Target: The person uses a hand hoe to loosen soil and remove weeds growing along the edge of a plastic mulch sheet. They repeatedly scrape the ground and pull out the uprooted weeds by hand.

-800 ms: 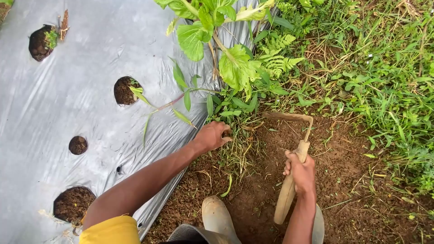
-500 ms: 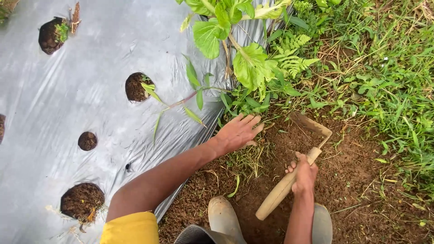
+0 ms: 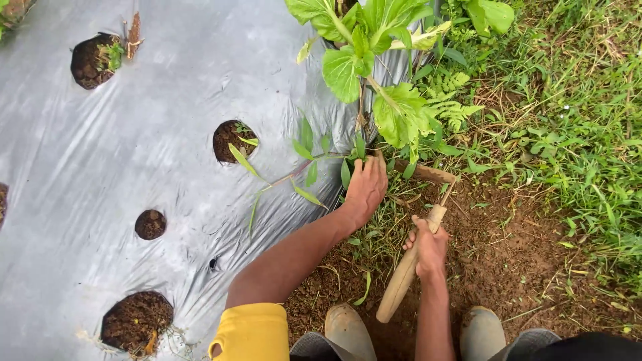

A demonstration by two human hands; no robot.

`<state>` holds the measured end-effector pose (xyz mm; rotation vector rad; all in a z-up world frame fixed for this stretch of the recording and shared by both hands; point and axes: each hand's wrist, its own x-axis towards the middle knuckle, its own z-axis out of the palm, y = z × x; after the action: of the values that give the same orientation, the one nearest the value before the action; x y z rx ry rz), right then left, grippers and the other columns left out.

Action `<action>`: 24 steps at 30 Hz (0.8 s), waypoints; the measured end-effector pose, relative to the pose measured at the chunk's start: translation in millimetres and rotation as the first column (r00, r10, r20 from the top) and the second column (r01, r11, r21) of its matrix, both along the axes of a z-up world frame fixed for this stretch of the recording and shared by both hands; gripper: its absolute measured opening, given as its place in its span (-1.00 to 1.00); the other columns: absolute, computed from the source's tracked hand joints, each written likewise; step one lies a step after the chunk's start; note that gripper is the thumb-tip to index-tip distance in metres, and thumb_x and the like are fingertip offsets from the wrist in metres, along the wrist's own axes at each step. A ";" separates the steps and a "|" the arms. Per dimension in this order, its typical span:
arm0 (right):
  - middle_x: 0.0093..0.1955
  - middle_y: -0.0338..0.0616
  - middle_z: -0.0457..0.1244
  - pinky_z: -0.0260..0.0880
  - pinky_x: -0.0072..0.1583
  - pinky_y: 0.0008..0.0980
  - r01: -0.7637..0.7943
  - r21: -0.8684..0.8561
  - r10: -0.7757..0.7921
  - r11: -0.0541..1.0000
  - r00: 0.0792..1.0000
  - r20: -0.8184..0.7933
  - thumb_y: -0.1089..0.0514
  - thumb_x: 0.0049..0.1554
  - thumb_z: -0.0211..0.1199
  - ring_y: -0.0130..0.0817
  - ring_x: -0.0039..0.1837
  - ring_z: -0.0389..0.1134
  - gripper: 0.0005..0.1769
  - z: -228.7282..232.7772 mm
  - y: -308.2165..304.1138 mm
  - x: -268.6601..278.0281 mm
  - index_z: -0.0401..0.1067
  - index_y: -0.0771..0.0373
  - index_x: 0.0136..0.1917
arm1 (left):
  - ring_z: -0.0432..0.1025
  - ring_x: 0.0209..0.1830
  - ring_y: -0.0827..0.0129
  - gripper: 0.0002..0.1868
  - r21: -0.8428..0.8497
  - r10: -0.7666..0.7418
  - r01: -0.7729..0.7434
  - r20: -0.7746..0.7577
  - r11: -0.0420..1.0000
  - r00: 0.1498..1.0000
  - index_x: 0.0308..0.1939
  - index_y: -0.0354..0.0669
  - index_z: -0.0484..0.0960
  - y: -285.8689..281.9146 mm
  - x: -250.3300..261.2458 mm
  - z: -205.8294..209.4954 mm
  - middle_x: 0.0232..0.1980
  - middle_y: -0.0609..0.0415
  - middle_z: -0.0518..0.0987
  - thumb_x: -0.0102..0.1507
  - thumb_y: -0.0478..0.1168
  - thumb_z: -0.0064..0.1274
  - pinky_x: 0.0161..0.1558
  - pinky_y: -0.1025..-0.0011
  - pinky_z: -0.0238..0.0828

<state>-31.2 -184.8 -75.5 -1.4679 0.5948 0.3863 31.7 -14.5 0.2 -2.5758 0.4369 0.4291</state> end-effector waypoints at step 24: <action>-0.39 -0.18 0.25 0.29 -0.36 -0.46 -0.189 0.056 0.195 0.980 0.972 -0.128 0.09 0.32 0.20 -0.41 -0.43 0.20 -0.81 -15.6 7.0 18.2 0.42 0.25 -0.06 | -0.39 0.68 0.02 -0.11 -0.072 0.005 -0.038 -0.414 0.997 0.910 0.63 -0.05 -0.24 -10.0 -2.0 -16.1 0.68 -0.12 -0.25 0.34 -0.30 -0.06 0.60 0.01 -0.46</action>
<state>-13.1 -177.7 -91.2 -1.4700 0.5483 0.6493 29.7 -24.5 -15.9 -2.5602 0.5800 0.9943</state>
